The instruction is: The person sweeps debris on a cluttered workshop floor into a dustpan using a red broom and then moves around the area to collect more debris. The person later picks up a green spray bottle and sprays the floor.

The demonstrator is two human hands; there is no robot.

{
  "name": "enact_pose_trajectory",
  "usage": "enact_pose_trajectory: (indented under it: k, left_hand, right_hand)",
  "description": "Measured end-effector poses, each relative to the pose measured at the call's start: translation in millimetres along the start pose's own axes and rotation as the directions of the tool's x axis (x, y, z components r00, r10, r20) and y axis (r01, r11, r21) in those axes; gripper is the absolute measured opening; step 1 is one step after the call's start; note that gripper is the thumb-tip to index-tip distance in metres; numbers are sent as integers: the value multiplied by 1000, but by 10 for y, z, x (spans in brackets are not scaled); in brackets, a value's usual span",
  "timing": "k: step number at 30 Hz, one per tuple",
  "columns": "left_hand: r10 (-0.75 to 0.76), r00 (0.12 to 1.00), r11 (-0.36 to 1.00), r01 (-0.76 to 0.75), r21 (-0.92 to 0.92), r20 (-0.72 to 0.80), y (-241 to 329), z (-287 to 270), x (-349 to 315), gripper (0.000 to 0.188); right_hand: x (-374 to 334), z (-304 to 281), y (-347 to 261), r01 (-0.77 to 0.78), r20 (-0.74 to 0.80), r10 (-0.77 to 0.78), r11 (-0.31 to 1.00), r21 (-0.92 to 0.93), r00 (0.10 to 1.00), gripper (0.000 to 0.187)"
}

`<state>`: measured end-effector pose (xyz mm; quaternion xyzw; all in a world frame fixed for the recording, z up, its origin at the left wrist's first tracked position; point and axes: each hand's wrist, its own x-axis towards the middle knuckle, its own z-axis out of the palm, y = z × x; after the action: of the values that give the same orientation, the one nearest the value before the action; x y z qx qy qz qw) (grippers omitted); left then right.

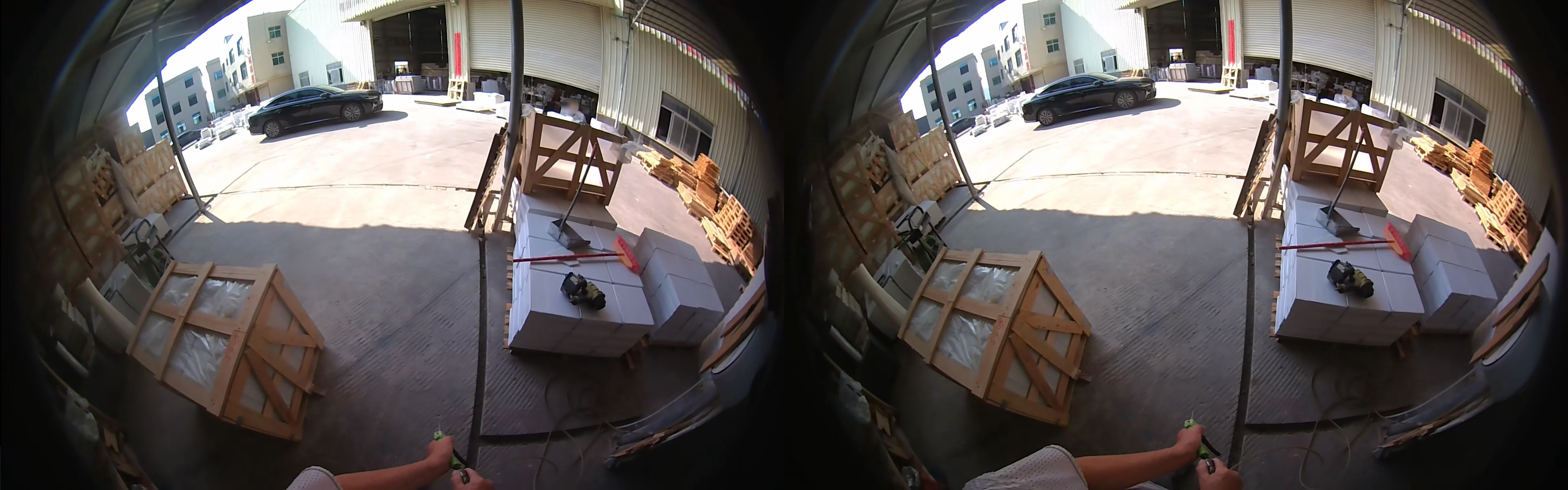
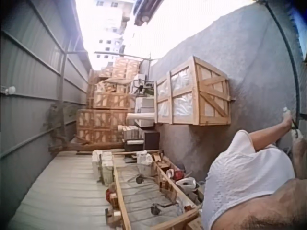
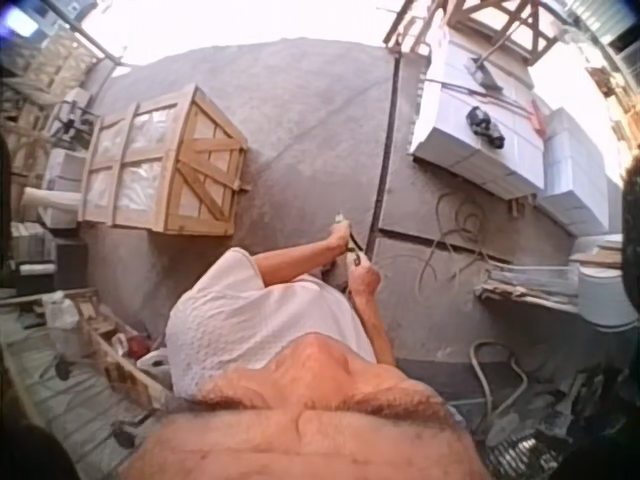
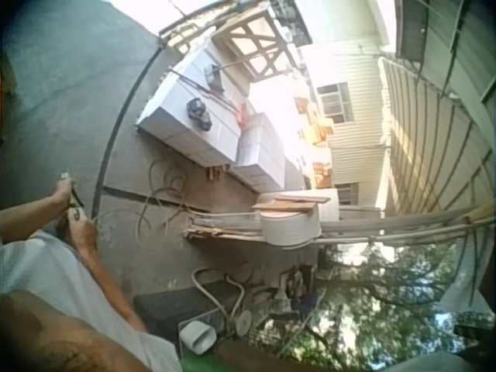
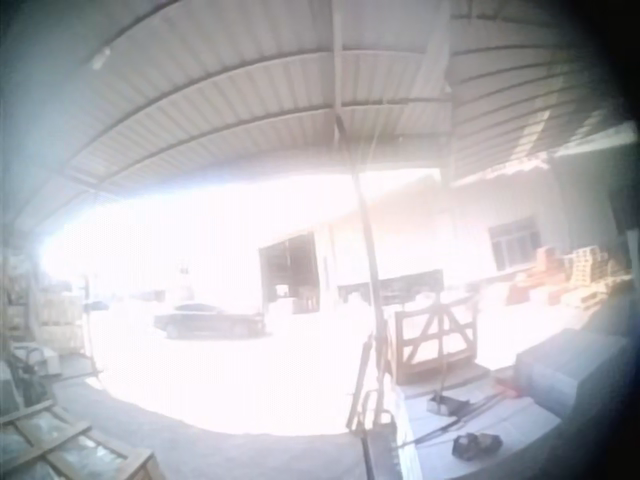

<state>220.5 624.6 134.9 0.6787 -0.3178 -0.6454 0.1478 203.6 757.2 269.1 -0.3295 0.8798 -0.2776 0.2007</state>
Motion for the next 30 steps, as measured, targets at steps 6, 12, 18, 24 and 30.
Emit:
enact_pose_trajectory:
  k: [6,12,18,24,30]
  left_hand:
    - [-24,999,999,23,-40,-21,-439,60,443,32]
    - [-13,1000,996,14,-86,11,-379,163,409,39]
    - [-21,1000,996,21,-82,-6,-126,158,87,36]
    - [6,996,998,-11,-63,-88,-111,125,268,37]
    - [97,990,995,-92,47,-107,-64,11,34,38]
  right_hand:
    - [-42,-5,110,40,17,-40,999,13,999,29]
    - [44,8,185,14,19,-15,999,50,1000,32]
    - [152,-41,163,-89,140,64,980,177,988,41]
    - [361,443,514,-205,226,118,886,416,967,44]
    - [288,188,275,-599,553,300,620,506,777,45]
